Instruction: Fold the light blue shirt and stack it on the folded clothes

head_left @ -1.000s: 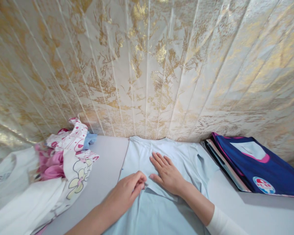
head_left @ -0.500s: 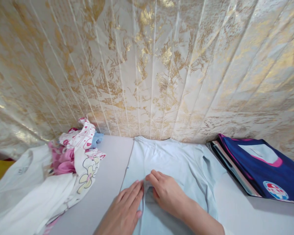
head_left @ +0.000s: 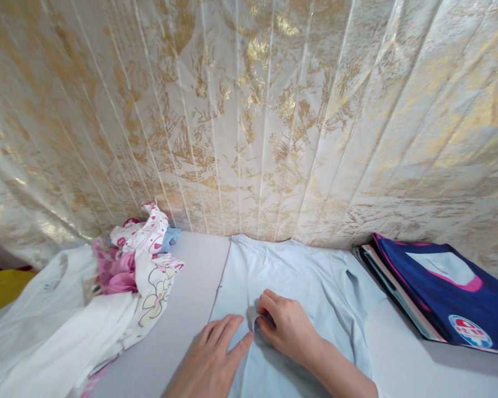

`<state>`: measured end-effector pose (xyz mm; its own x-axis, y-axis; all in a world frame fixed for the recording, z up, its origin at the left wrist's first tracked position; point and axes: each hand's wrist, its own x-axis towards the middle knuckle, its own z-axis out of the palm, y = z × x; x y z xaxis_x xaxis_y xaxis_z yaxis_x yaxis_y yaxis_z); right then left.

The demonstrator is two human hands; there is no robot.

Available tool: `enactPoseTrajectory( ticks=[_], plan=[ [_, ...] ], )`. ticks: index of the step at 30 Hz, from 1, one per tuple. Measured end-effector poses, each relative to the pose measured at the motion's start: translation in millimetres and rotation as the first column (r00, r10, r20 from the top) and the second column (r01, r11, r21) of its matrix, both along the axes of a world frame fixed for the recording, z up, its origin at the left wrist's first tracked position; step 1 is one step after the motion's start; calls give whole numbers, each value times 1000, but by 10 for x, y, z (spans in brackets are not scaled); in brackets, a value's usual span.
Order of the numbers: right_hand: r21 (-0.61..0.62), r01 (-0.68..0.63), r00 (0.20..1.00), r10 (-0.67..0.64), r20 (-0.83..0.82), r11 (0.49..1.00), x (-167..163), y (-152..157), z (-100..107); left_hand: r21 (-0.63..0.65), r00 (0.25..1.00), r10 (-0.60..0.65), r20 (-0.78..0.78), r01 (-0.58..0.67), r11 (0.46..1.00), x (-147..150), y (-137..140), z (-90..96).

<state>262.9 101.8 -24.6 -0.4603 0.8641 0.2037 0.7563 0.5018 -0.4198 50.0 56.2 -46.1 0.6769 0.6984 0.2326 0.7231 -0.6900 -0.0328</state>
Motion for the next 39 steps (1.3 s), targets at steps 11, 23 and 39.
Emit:
enactPoseTrajectory(
  ticks=[11,23,39],
  plan=[
    [-56,-83,996,81,-28,995,31,-18,91,-249,998,53,41,-42,968,138,91,243],
    [-152,-63,988,39,-152,986,39,7,38,-121,999,-26,35,30,992,114,180,193],
    [-147,-89,990,71,-123,985,70,26,22,-25,988,-115,101,118,993,104,153,75]
  ],
)
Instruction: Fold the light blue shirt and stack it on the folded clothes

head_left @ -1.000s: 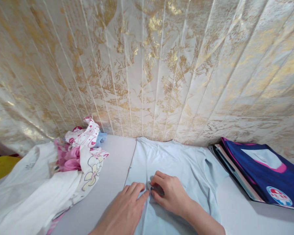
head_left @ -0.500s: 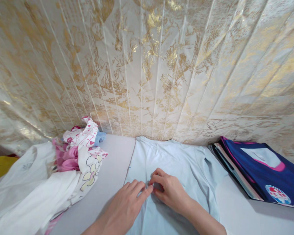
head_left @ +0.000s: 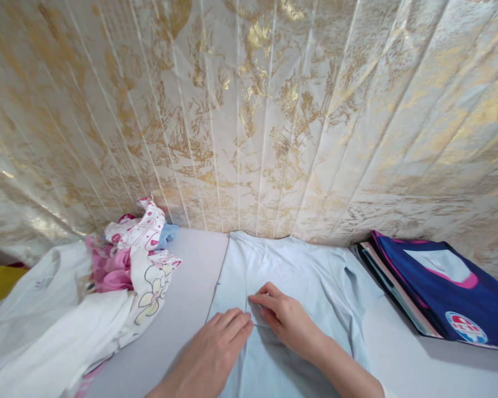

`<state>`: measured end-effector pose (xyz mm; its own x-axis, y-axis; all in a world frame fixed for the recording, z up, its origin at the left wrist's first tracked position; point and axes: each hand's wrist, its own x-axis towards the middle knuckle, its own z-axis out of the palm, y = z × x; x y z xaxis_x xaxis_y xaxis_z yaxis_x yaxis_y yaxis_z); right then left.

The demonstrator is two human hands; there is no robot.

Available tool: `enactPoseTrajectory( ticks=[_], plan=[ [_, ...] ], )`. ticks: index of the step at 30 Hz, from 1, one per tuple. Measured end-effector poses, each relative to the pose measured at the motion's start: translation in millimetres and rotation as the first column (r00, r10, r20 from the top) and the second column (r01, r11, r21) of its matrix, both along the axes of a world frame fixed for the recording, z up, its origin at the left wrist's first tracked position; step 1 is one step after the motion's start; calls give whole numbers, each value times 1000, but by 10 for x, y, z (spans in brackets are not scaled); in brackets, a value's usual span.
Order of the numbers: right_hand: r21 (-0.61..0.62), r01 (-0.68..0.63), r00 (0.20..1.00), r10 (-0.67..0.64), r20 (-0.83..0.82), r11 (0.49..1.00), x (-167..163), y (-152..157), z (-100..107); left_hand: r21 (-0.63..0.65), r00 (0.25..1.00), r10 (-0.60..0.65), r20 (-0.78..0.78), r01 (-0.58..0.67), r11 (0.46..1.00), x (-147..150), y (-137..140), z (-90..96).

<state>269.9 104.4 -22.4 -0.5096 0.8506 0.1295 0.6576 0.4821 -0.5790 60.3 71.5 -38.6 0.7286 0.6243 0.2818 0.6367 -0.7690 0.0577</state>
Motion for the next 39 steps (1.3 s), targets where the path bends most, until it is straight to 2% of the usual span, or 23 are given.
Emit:
enactPoseTrajectory(
  ticks=[5,9,11,14,16,18,19,20,24,27,30,32,35,39],
  plan=[
    [90,0,984,-16,178,996,-42,-41,39,30,1000,-22,-1,22,999,-10,-1,20],
    [100,-8,981,-12,196,995,-79,-68,55,-21,994,19,-111,-22,1000,99,60,183],
    [86,-9,990,-3,143,996,-86,-62,36,-57,984,55,-172,-66,996,242,133,304],
    [9,-11,999,11,-30,1000,9,21,0,-87,973,83,-214,-104,991,530,293,462],
    [-54,1,990,-9,-141,999,211,146,1,-78,980,83,-180,-99,992,713,412,513],
    [-60,99,982,-107,-156,993,552,313,30,-64,989,64,-132,-73,995,848,515,501],
    [0,219,969,-218,-117,976,765,400,51,-61,994,39,-105,-45,997,894,555,472],
    [82,363,931,-359,-63,928,995,480,70,-64,997,7,-74,-11,998,925,586,428],
    [190,644,753,-658,11,741,1822,665,48,-155,992,-122,27,125,980,953,636,186],
    [210,740,639,-765,81,639,2105,682,-91,-247,989,-145,31,148,958,938,625,57],
    [183,776,585,-797,152,604,2152,698,-196,-274,990,-139,38,144,951,932,611,33],
    [140,798,558,-806,199,587,2147,731,-178,-284,990,-136,40,142,948,934,609,48],
    [60,806,561,-793,238,589,2121,778,5,-293,989,-137,46,145,945,936,616,52],
    [-31,730,676,-715,180,683,1851,719,415,-295,984,-135,115,164,941,940,620,13]
  ],
)
